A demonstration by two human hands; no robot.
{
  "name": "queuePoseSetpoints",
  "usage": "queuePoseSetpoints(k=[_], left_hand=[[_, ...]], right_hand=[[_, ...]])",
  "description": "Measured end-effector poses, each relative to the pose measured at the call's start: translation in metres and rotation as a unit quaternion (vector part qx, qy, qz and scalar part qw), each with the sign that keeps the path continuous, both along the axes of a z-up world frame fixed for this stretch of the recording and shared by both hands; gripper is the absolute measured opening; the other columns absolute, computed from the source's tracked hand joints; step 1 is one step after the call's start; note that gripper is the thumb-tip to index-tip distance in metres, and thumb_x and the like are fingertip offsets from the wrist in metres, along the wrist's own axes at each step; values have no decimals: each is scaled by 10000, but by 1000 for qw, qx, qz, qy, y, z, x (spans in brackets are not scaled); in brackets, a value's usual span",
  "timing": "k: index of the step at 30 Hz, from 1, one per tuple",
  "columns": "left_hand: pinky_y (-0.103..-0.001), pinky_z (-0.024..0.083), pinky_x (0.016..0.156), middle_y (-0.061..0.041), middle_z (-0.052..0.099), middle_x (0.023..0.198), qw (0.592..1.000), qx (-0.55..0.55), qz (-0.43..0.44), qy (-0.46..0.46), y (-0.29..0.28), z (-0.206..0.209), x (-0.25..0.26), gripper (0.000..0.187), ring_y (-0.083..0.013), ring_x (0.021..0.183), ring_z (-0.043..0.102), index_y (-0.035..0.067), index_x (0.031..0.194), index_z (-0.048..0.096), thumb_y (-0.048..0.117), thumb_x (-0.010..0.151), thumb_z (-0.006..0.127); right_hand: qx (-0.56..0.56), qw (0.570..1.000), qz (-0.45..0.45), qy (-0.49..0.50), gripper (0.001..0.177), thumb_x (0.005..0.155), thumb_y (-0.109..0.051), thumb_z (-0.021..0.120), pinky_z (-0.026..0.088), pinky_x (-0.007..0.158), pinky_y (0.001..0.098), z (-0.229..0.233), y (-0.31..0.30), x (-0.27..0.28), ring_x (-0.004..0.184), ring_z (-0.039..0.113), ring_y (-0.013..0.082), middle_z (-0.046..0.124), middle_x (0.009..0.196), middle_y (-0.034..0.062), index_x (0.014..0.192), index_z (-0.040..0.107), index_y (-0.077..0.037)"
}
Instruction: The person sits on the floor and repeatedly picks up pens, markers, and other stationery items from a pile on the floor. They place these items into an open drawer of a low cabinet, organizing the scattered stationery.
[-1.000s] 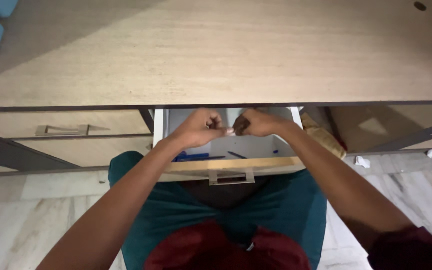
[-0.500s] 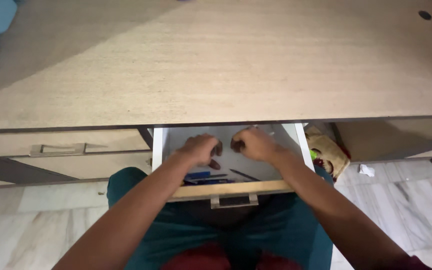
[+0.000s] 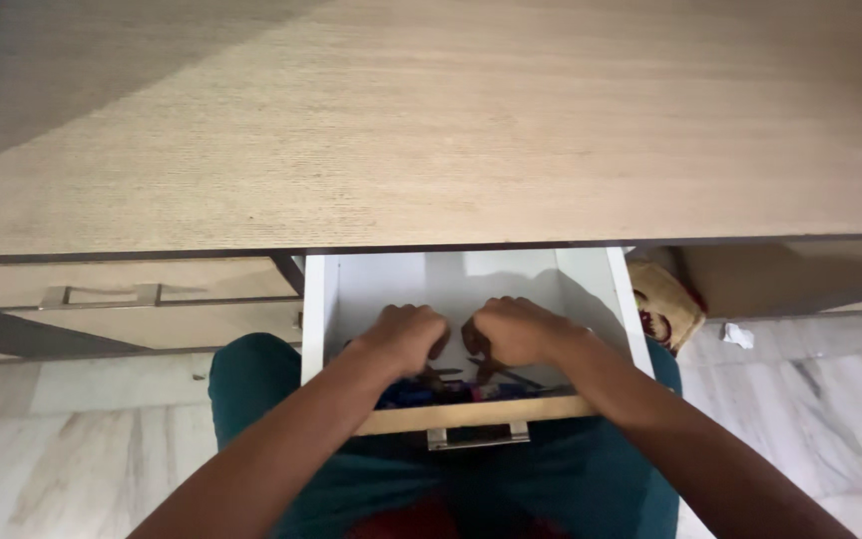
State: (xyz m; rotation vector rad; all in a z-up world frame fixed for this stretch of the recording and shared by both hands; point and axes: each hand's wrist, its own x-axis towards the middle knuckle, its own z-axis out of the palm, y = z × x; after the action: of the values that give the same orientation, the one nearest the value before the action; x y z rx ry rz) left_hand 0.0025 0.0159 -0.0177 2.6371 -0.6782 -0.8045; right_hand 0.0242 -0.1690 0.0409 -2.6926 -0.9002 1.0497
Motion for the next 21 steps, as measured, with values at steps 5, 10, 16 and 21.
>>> queuePoseSetpoints(k=[5,10,16,21], left_hand=[[-434,580,872,-151,732,1089,999,-42,2,20,-8,-8,0,130,-325,1007,722,96,939,731,3,873,668],[-427,571,864,-144,734,1075,998,-44,-1,46,-10,7,1,94,-313,1001,710,86,915,731,95,829,767],[-420,578,851,-129,755,1050,998,-41,3,44,-9,10,1,116,-299,989,718,99,903,751,137,808,806],[-424,589,843,-141,737,1077,998,-31,4,46,-13,-3,0,95,-309,980,726,88,925,742,104,838,779]], right_hand=[[-76,996,-1,49,88,863,-91,707,592,791,407,-8,9,5,878,731,278,744,993,191,911,736,-23],[-107,993,26,32,78,851,-34,664,596,738,432,-2,11,6,824,728,314,727,948,219,837,710,28],[-76,996,27,31,129,770,-88,727,573,752,424,6,13,5,828,717,302,749,912,162,891,727,-45],[-79,996,11,44,135,776,-106,733,589,754,423,6,10,8,829,731,301,750,903,163,891,720,-36]])
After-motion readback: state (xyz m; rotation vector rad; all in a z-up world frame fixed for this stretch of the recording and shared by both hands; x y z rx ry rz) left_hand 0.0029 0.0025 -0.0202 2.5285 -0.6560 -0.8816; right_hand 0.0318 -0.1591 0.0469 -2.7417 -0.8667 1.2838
